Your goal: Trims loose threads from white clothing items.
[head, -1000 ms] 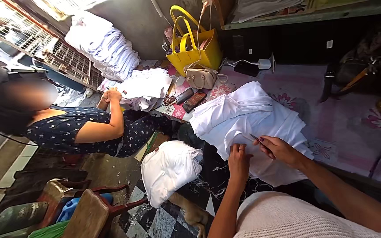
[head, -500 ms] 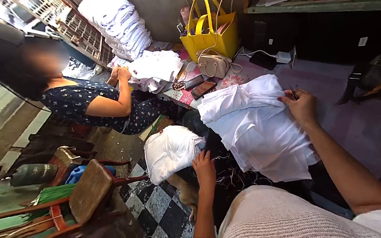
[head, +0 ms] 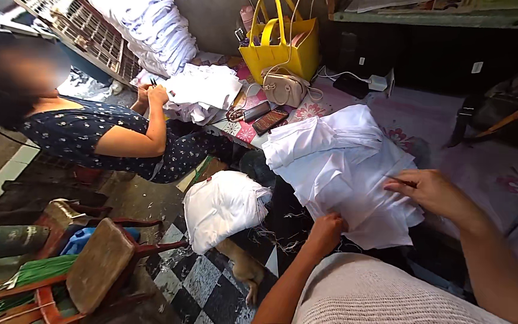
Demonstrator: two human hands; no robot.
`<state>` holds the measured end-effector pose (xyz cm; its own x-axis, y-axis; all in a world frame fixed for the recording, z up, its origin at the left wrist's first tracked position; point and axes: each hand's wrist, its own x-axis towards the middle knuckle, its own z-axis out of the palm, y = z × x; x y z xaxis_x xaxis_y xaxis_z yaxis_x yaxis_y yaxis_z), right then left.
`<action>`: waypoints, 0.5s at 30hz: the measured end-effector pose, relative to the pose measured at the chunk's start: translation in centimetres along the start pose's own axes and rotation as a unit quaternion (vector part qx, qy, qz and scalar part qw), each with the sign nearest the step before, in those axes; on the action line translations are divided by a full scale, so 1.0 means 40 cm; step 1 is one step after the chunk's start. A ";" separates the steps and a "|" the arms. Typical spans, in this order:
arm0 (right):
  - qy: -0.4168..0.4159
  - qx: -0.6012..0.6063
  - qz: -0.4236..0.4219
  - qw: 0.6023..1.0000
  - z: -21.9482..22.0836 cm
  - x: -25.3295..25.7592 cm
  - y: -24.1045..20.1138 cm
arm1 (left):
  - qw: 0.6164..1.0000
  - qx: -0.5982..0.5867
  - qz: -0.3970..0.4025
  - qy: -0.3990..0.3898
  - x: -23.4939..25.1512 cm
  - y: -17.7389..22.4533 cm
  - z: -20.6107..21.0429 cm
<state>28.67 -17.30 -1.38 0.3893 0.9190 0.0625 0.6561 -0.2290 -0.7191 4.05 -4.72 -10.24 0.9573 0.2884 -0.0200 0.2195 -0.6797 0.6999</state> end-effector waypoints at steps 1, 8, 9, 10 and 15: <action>0.027 0.017 -0.006 0.999 0.030 0.021 -0.011 | 0.999 0.002 0.026 0.027 -0.015 0.008 0.006; -0.011 -0.085 -0.020 0.996 0.244 0.138 -0.025 | 0.938 0.261 -0.047 0.223 -0.024 -0.052 -0.057; -0.006 -0.061 -0.023 0.998 0.225 0.148 -0.026 | 0.948 0.236 -0.056 0.204 -0.030 -0.060 -0.079; -0.022 -0.022 -0.023 0.999 0.191 0.158 -0.031 | 0.963 0.193 -0.056 0.179 -0.036 -0.059 -0.109; -0.076 0.258 0.043 0.962 0.039 0.286 -0.077 | 0.943 -0.041 -0.090 0.318 -0.002 -0.039 -0.365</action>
<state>30.09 -5.57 0.47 0.3036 0.9489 -0.0863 0.2022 -0.1526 -0.9674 0.88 6.17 -0.91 0.5945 0.7574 0.2700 0.3272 -0.5347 0.7792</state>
